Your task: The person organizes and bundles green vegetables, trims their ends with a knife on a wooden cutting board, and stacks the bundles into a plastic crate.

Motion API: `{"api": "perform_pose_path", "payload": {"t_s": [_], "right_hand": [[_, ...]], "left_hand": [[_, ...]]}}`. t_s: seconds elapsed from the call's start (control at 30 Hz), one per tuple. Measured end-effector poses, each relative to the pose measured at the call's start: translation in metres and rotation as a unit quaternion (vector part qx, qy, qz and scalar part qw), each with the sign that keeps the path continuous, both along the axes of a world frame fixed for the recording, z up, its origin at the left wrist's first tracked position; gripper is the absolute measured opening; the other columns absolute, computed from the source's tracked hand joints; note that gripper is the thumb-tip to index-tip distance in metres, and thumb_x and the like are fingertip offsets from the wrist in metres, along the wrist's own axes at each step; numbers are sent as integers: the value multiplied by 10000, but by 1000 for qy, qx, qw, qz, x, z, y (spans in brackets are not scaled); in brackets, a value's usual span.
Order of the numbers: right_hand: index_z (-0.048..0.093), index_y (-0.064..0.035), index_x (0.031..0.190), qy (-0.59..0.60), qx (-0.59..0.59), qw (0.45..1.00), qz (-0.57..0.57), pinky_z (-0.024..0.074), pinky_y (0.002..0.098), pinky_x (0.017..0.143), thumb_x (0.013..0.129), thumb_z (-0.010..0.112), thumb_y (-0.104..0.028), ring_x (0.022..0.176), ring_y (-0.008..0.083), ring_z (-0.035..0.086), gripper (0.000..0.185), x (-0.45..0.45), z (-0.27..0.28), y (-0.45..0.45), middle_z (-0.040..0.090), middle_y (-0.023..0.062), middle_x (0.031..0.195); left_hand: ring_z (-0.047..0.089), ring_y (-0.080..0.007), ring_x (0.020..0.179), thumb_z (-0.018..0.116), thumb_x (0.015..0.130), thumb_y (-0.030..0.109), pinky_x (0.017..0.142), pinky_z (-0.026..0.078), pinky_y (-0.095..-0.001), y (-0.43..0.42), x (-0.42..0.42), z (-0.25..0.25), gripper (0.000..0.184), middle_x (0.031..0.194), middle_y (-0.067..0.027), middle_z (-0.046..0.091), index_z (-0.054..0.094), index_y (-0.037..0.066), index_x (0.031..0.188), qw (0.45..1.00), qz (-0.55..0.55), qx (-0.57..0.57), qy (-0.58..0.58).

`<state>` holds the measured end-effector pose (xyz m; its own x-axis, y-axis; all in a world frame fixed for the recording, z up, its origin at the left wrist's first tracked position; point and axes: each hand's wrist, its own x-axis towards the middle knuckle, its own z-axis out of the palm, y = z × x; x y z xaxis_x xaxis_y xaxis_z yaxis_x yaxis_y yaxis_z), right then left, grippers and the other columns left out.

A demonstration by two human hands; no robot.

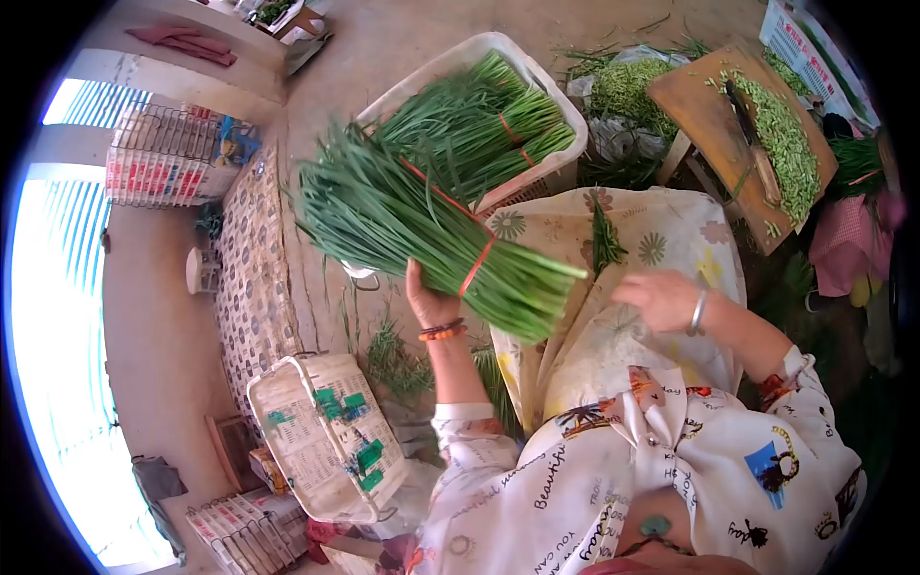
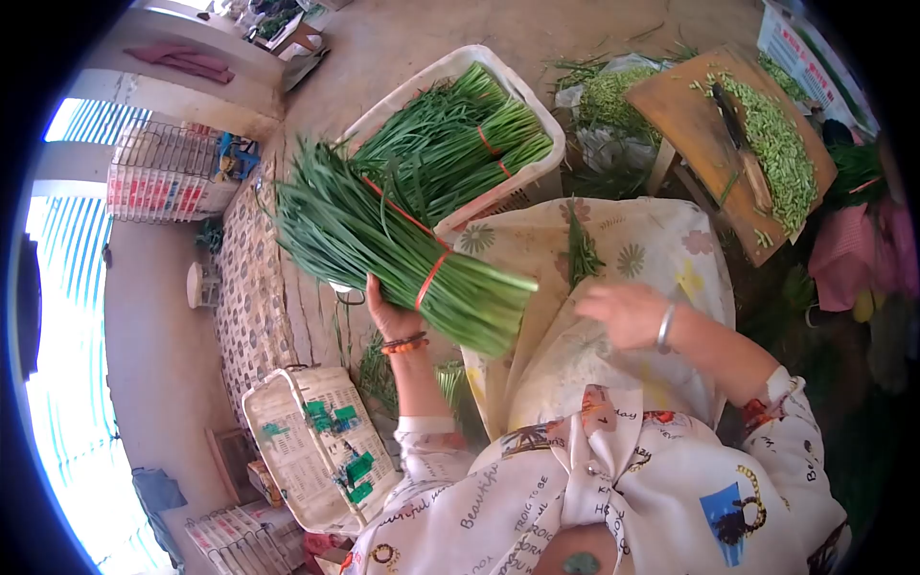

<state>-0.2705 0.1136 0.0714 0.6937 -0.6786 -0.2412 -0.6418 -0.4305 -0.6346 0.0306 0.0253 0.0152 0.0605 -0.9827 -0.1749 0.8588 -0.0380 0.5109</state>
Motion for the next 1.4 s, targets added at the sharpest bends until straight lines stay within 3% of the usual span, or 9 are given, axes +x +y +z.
{"api": "perform_pose_path", "payload": {"t_s": [0.1,0.2,0.27,0.33,0.4,0.47,0.67,0.83,1.4], "right_hand": [[442,-79,1130,10,-101,994,-30,420,347,774,686,493,-106,958,281,478,448,-23,-3,10,386,158,1201],[343,-72,1222,-153,386,910,-9,395,346,846,726,486,-147,1057,257,431,522,-25,6,35,225,166,1319],[436,-62,1145,-142,57,987,45,426,351,800,774,474,-204,961,229,522,399,-30,-27,51,449,160,1173],[543,-51,960,187,428,871,-151,472,338,666,800,470,-245,734,208,603,262,-32,16,-6,618,107,785],[558,-48,731,130,104,980,-111,472,352,582,809,437,-234,592,227,598,235,-43,1,-10,601,85,612],[529,-60,733,-71,266,938,-213,452,361,552,788,437,-158,604,264,581,146,-38,20,-24,579,97,613],[524,-40,949,-328,-167,899,-239,465,340,684,768,472,-72,749,273,579,191,24,9,-58,603,85,799],[511,-10,1004,-363,39,855,-369,473,255,602,821,438,-115,631,137,594,223,12,4,-95,604,84,716],[494,-97,824,-16,-229,926,-301,451,392,496,774,504,-189,558,299,565,104,18,-18,-123,561,115,593]], "left_hand": [[486,-254,1012,562,764,253,889,380,-399,-3,29,20,451,1104,-99,512,444,29,1137,993,-74,19,-90],[520,-258,966,514,798,263,861,405,-400,-17,62,39,401,1080,-111,531,460,23,1115,975,-137,58,-164],[543,-256,922,525,793,230,830,430,-390,-22,71,41,406,1051,-119,543,445,9,1124,950,-180,107,-230],[551,-252,904,537,784,210,816,439,-383,-29,65,44,408,1037,-120,548,442,4,1123,932,-213,104,-273],[558,-245,889,566,753,149,801,452,-369,-28,60,49,419,1014,-116,553,439,-9,1120,909,-221,106,-337],[553,-240,898,563,745,133,803,448,-361,-27,47,57,431,1023,-112,548,431,-11,1128,887,-265,99,-365],[528,-206,914,553,722,91,807,421,-316,-21,19,43,460,1042,-85,527,413,-1,1151,831,-375,71,-404],[529,-188,892,555,717,82,785,420,-305,-17,8,26,412,1012,-69,543,454,-1,1108,819,-402,76,-403],[523,-147,861,579,711,38,777,404,-264,-14,-14,39,383,972,-65,556,465,-22,1072,782,-408,46,-469]]}}
